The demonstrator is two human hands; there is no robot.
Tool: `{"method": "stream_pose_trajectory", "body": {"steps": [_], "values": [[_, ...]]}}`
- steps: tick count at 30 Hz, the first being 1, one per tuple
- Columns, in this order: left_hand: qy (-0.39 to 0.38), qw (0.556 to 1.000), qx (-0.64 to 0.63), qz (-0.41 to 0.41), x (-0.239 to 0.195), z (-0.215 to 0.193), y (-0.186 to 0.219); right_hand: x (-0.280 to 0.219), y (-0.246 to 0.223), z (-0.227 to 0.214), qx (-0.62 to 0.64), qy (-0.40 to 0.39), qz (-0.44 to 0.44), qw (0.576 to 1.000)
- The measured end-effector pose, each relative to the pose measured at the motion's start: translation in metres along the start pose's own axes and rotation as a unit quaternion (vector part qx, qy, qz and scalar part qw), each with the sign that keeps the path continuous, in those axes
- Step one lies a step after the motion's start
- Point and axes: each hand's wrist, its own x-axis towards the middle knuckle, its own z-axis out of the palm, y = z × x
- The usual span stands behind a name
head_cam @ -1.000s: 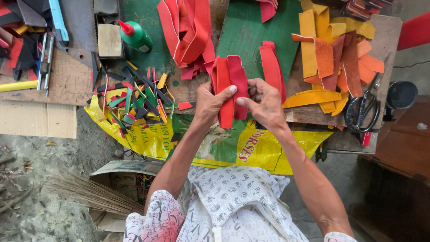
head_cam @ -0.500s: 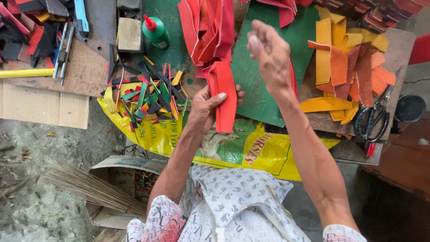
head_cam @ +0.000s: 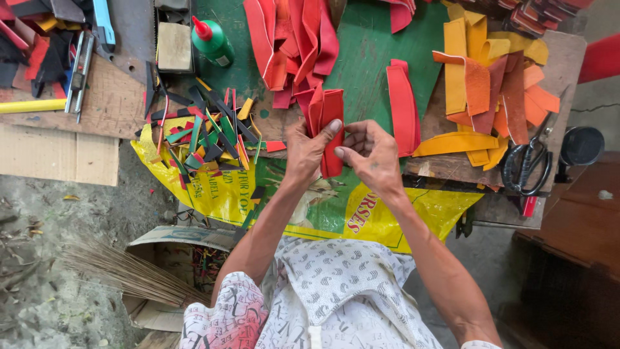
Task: The person sorts and stacks red leather pieces on a green work surface. They repeatedly pick up individual pieces, align them, and place them into a growing stack, occasionally adjusting the pile to keep it neat.
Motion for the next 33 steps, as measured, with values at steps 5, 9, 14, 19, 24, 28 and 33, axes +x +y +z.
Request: {"method": "stream_pose_trajectory", "body": {"steps": [5, 9, 14, 19, 24, 28, 33], "values": [[-0.016, 1.000, 0.007, -0.001, 0.000, 0.010, -0.004, 0.000, 0.001, -0.006, -0.047, 0.058, -0.026, 0.997], [-0.024, 0.999, 0.012, -0.031, 0.004, 0.016, -0.004, 0.004, 0.006, -0.020, -0.056, 0.072, 0.019, 0.996], [-0.076, 0.984, -0.109, -0.114, 0.010, 0.012, 0.002, 0.010, 0.017, -0.044, 0.009, 0.060, 0.002, 0.998], [-0.108, 0.967, -0.176, -0.150, 0.014, 0.008, 0.018, 0.019, 0.010, -0.074, 0.050, 0.145, -0.078, 0.985], [-0.116, 0.980, -0.119, -0.113, 0.011, 0.009, 0.024, 0.017, -0.006, -0.087, -0.312, 0.196, -0.175, 0.913], [-0.085, 0.991, -0.081, -0.068, 0.012, 0.004, 0.005, 0.007, -0.010, -0.066, -0.219, 0.185, -0.158, 0.945], [-0.073, 0.994, -0.067, -0.046, 0.018, 0.002, -0.019, 0.014, -0.001, -0.028, -0.162, 0.059, -0.020, 0.985]]}}
